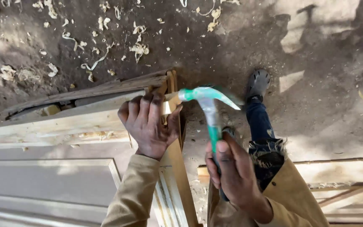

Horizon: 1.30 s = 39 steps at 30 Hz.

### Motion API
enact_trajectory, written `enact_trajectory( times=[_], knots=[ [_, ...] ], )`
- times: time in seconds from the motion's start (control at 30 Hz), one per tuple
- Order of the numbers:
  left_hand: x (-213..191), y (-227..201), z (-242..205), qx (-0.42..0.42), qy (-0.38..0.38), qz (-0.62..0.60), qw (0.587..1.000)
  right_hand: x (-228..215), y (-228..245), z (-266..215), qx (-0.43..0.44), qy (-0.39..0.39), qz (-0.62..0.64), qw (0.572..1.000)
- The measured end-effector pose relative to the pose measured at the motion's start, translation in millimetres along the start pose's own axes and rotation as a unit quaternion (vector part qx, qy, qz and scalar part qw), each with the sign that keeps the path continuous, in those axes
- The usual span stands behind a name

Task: The person picks up a small wooden block, planes and saws it to size, applies glue to it, then holds it against a wooden door frame and hammers nails through it to attach the block to the frame.

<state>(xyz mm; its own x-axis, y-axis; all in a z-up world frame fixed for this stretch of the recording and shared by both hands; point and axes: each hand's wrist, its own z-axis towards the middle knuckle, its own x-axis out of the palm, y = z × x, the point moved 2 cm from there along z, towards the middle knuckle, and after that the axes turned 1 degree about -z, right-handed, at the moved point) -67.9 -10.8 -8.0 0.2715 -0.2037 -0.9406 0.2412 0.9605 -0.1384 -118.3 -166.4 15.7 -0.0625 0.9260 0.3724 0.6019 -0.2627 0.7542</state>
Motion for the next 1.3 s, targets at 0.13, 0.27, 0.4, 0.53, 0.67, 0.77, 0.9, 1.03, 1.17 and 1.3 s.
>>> enact_trajectory(
  times=[0.13,0.27,0.4,0.53,0.67,0.77,0.9,1.03,1.17,1.3],
  knots=[
    [-2,-5,2,0.001,-0.011,0.001,1.0,7,-11,-7,0.003,-0.05,0.0,0.999],
    [3,3,-2,0.007,-0.017,-0.01,1.0,0,4,6,0.031,0.016,-0.033,0.999],
    [8,2,-10,0.001,-0.001,0.006,1.0,5,5,-11,-0.022,-0.035,0.016,0.999],
    [4,0,-1,0.018,-0.015,0.003,1.0,9,-15,-8,0.037,0.002,0.071,0.997],
    [5,-12,11,0.006,-0.025,0.009,1.0,1,2,-7,-0.002,-0.065,0.092,0.994],
    [7,-10,8,-0.004,-0.021,0.025,0.999,9,-42,-8,0.026,-0.031,0.047,0.998],
    [18,-3,10,-0.005,-0.028,0.026,0.999,-25,-12,24,0.033,0.079,0.073,0.994],
    [-3,-9,10,-0.06,0.053,-0.036,0.996,-51,0,32,0.021,0.134,0.113,0.984],
    [-6,7,24,-0.07,0.179,-0.072,0.979,-83,-6,72,0.037,0.259,0.032,0.965],
    [2,5,28,-0.078,0.169,-0.061,0.981,-91,33,108,0.124,0.248,-0.153,0.949]
  ],
)
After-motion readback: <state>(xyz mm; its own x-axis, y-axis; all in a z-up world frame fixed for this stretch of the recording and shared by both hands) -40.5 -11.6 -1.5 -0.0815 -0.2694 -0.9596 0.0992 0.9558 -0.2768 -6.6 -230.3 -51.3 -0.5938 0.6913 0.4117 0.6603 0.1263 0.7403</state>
